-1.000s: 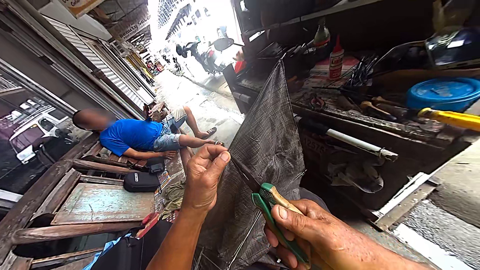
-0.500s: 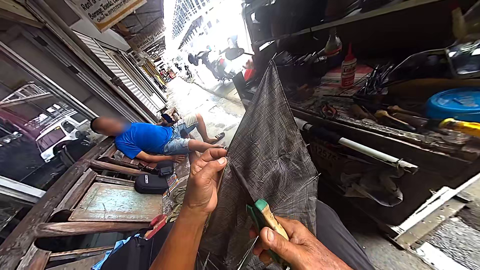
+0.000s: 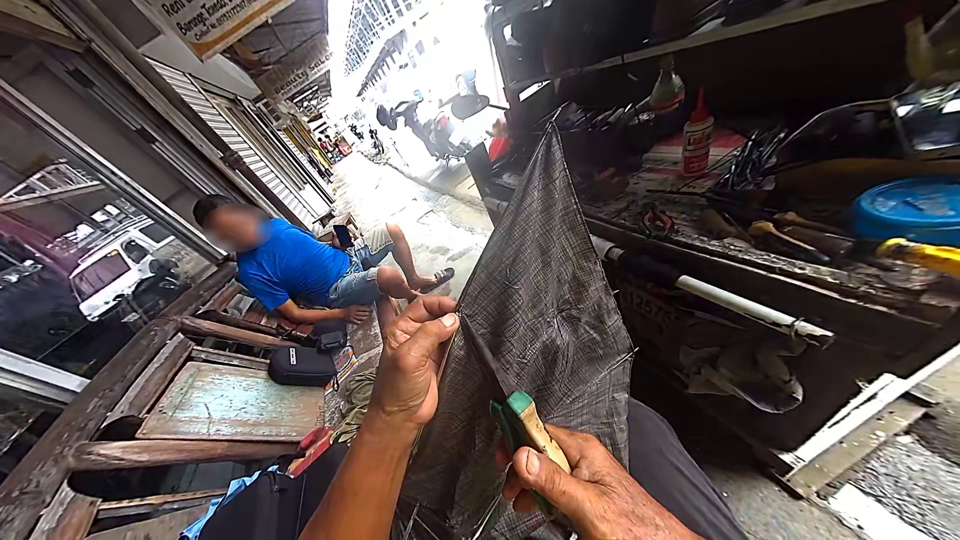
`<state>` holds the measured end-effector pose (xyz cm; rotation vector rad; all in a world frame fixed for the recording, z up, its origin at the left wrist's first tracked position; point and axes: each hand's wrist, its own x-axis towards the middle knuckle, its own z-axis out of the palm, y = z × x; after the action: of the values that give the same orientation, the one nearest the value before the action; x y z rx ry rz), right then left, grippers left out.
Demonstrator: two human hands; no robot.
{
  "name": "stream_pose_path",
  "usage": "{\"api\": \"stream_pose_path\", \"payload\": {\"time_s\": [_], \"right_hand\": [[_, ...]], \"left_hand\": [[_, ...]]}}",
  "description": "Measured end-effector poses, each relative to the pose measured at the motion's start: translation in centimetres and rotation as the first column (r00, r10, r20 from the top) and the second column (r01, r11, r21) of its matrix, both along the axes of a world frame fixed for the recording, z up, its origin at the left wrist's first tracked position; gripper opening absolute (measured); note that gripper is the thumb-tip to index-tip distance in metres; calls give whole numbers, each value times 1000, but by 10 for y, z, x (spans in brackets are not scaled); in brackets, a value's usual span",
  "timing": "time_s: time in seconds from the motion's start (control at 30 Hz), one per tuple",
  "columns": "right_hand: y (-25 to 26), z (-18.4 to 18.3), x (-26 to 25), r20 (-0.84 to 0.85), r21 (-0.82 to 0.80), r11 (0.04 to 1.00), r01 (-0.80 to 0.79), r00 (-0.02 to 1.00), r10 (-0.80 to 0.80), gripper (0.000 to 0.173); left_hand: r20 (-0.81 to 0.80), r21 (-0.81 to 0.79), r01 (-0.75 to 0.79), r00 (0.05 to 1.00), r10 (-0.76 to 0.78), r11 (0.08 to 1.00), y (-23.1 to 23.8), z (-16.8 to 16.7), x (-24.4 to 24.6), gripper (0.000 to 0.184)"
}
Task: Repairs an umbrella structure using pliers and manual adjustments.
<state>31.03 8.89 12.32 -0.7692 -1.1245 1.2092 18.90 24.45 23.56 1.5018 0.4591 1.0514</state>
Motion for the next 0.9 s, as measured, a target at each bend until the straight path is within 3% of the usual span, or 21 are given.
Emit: {"api": "stream_pose_path", "payload": {"time_s": [0.37, 0.57, 0.67, 0.8, 0.9], "right_hand": [[-7, 11, 13, -94, -39, 995, -86, 992, 82, 41], [-26, 32, 20, -138, -65, 981, -183, 975, 172, 38], [-25, 32, 21, -125, -88, 984, -155, 982, 143, 40], [-19, 30, 29, 120, -169, 985, 19, 993, 2, 39], [-19, 32, 39, 557, -136, 952, 273, 816, -154, 48]], "left_hand": [[-11, 22, 37, 999, -37, 999, 1, -6, 0, 15], [-32, 110, 25, 999, -22, 994, 1, -9, 3, 13], [-35, 140, 15, 999, -10, 990, 1, -10, 5, 13], [-46, 153, 1, 999, 7, 988, 2, -13, 5, 12], [-63, 186, -10, 998, 22, 983, 3, -18, 9, 11]]}}
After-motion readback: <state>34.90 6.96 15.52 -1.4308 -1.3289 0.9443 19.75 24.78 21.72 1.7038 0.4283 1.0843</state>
